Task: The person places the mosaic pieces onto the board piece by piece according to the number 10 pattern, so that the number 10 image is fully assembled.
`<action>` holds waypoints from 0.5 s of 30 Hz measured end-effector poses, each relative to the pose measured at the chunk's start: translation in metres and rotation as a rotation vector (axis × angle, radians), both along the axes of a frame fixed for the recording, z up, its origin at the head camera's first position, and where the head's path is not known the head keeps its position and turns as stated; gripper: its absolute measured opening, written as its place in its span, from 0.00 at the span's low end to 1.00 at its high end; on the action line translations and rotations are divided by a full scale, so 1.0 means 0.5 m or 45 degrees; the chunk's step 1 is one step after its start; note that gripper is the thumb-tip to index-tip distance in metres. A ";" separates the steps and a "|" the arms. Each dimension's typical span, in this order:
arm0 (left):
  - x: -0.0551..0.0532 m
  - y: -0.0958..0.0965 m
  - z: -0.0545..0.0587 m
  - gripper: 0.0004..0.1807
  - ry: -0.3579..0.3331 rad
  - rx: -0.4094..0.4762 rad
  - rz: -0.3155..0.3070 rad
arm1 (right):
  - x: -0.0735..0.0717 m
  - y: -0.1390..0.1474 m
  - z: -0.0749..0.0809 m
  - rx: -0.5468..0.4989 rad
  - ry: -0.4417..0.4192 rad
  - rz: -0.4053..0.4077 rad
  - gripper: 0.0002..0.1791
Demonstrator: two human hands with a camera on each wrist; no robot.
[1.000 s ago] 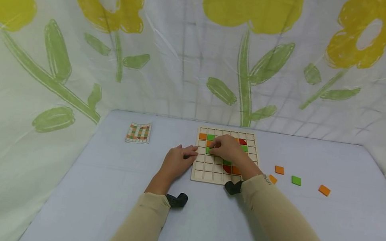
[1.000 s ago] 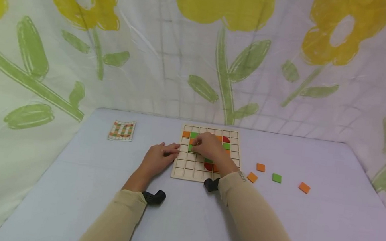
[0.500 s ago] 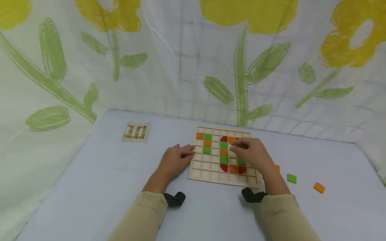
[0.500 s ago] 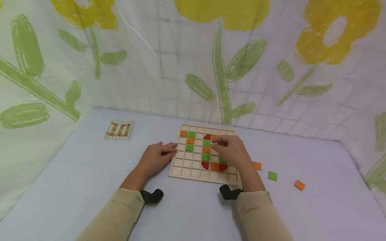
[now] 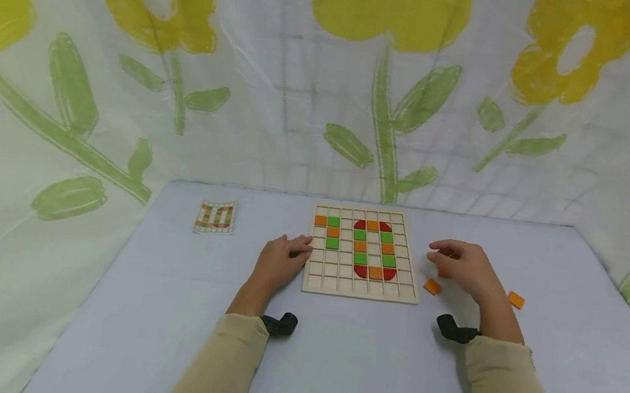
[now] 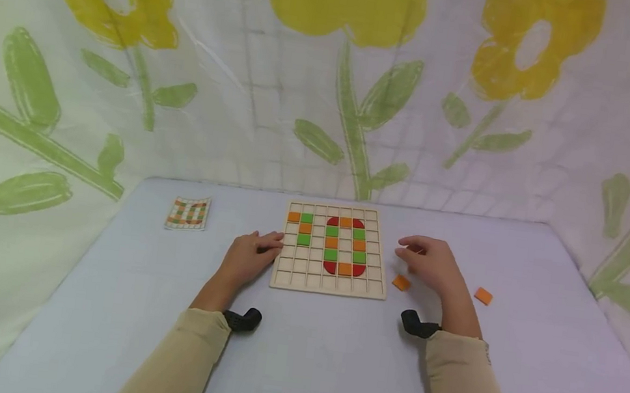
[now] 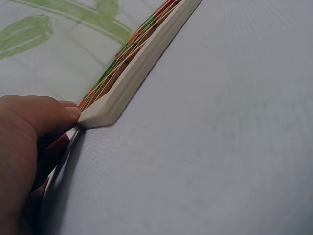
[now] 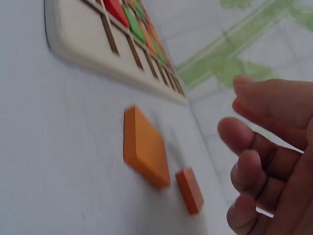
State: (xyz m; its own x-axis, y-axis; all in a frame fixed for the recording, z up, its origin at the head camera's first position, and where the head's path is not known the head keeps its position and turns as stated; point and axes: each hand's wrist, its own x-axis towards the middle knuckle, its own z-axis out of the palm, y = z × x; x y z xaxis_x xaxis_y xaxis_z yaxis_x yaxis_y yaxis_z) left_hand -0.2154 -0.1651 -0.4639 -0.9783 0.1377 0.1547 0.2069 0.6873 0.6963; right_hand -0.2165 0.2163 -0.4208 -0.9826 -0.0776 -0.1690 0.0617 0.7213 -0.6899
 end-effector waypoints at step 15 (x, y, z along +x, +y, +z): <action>0.000 -0.002 0.003 0.11 -0.007 0.020 -0.013 | 0.010 0.054 -0.017 0.232 -0.010 0.101 0.37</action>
